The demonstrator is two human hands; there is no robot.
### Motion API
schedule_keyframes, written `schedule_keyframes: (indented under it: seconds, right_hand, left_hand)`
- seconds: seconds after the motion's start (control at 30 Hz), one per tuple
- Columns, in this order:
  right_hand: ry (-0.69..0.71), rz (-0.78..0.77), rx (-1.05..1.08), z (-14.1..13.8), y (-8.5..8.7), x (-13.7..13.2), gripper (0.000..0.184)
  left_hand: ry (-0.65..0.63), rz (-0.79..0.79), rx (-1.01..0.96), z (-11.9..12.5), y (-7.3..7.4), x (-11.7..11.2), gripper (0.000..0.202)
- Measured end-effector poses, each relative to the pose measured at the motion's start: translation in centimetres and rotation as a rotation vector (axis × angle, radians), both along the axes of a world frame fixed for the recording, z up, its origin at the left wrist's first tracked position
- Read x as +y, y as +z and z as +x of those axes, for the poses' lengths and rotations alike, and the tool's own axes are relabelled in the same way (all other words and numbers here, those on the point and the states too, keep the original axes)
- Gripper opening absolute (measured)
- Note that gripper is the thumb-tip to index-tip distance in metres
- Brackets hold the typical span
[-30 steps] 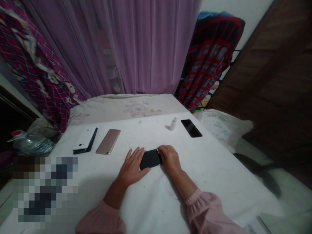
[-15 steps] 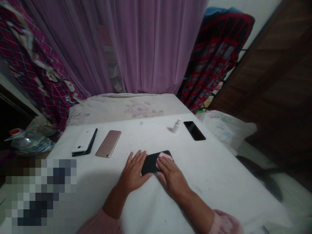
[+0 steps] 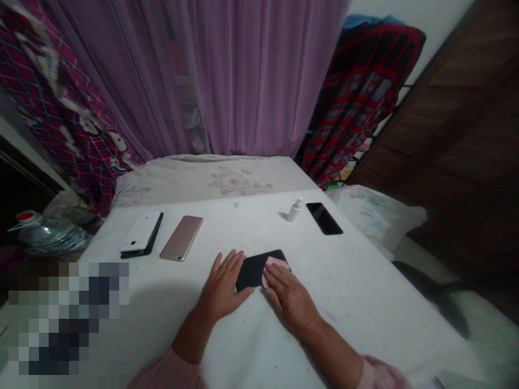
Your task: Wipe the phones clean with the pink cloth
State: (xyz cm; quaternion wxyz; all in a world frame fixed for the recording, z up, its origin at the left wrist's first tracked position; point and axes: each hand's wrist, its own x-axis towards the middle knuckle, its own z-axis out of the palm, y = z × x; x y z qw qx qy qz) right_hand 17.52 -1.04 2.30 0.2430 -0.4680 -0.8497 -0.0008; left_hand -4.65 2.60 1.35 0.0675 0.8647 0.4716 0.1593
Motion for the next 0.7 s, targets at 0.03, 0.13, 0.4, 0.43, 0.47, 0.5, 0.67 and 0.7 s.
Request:
schedule_keyframes:
  seconds: [0.03,0.13,0.4,0.43,0.47,0.5,0.67,0.7]
  right_hand:
    - [-0.012,-0.003,0.011,-0.2,-0.1,0.7,0.038]
    - [-0.037,-0.023,0.033,-1.1,-0.2,2.6,0.04]
    - [0.028,-0.02,0.008,-1.0,-0.5,-0.5,0.05]
    - [0.029,-0.017,0.007,-0.7,-0.7,-1.2,0.052]
    - [0.028,-0.015,0.003,-0.5,-0.8,-1.8,0.054]
    - [0.026,-0.013,-0.001,-0.4,-0.9,-2.2,0.056]
    - [0.034,0.0,-0.014,-0.8,-1.0,-0.2,0.059]
    - [0.036,0.002,-0.015,-1.0,-1.0,0.6,0.059]
  left_hand:
    - [-0.003,-0.005,0.0,0.0,0.0,0.0,0.069]
    - [-0.004,-0.01,-0.007,0.0,0.1,0.0,0.069]
    - [0.016,-0.032,0.009,0.1,0.4,-0.2,0.07]
    - [0.016,-0.032,0.009,0.1,0.4,-0.1,0.07]
    - [0.013,-0.032,0.009,0.0,0.3,-0.1,0.071]
    - [0.009,-0.031,0.008,0.0,0.3,-0.1,0.071]
    - [-0.005,-0.043,0.018,-0.1,0.0,0.1,0.07]
    - [-0.006,-0.042,0.018,-0.1,-0.1,0.2,0.07]
